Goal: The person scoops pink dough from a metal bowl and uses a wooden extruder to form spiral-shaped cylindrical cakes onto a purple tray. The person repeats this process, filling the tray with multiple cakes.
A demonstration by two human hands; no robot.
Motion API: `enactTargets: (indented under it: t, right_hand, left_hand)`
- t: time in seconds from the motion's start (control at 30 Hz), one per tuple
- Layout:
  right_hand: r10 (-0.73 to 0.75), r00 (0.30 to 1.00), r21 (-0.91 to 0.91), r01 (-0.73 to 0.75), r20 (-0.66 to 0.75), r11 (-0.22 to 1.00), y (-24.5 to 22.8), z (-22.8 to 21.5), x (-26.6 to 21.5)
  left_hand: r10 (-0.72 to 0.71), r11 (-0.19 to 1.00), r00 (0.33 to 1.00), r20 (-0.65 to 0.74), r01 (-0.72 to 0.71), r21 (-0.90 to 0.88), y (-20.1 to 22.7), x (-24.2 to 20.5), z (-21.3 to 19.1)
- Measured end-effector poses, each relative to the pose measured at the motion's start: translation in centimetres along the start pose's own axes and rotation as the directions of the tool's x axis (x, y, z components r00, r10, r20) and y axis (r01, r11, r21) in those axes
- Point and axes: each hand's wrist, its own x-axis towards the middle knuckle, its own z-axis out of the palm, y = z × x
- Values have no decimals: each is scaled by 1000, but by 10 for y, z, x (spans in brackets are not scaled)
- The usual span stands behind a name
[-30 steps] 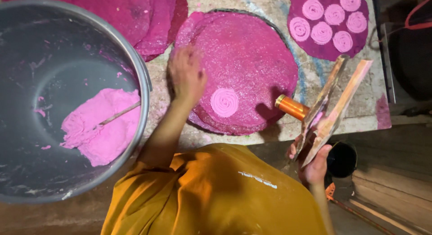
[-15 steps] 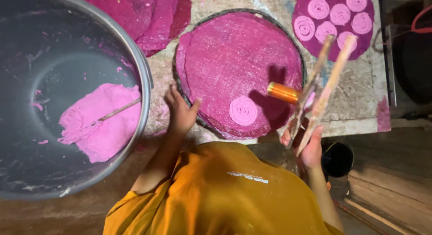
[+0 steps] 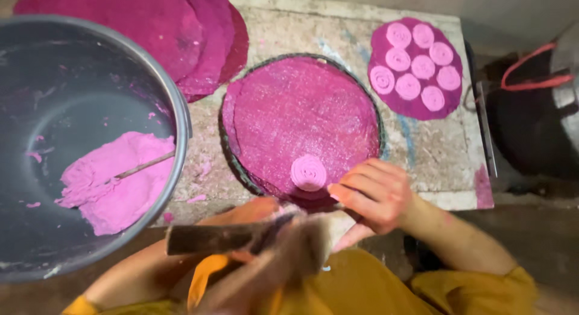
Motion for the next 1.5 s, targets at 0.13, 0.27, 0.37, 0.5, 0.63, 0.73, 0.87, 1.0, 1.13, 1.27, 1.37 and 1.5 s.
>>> enactTargets:
  t: [0.13, 0.27, 0.37, 0.5, 0.63, 0.73, 0.87, 1.0, 1.13, 1.27, 1.37, 1.5]
  right_hand:
    - [-189, 955, 407, 83, 228, 910, 3, 16, 5]
    - [-243, 819, 827, -411, 520, 383, -25, 43, -7]
    - [-282, 811, 836, -396, 513, 381, -37, 59, -6]
    - [-252, 840, 798, -301, 481, 522, -31, 49, 25]
    - [-220, 963, 166, 194, 156, 967, -8, 45, 92]
    - [-495, 846, -465, 527, 200, 712, 7, 67, 165]
    - [-624, 777, -548, 561, 88, 621, 12, 110, 248]
    - [-292, 950, -239, 259, -112, 936, -8, 196, 279]
    - [50, 731, -71, -2, 681, 997, -6, 340, 270]
    - [97, 546, -56, -91, 832, 994, 9, 414, 235]
    - [77, 571, -49, -63, 817, 997, 19, 397, 243]
    - [195, 415, -114, -211, 889, 971, 13, 326, 288]
  left_hand:
    - [345, 751, 929, -136, -187, 633, 26, -52, 12]
    - [-511, 812, 858, -45, 500, 302, 54, -82, 27]
    - [-518, 840, 848, -113, 529, 123, 70, -118, 29]
    - [-432, 893, 879, -203, 448, 36, 43, -184, 2]
    - [-377, 893, 882, -284, 264, -365, -22, -281, -14]
    - [-306, 700, 888, -344, -35, -713, -57, -331, -3]
    - [-249, 521, 829, -500, -320, -791, -69, -331, 18]
    - [-434, 716, 482, -761, -328, -616, -53, -350, 6]
    - [-363, 930, -87, -928, 30, -367, -47, -383, -22]
    - [111, 936, -242, -964, 352, 19, -72, -376, -33]
    - [300, 780, -147, -942, 606, 154, -75, -379, -35]
    - [249, 781, -171, -953, 617, 93, -65, -379, -35]
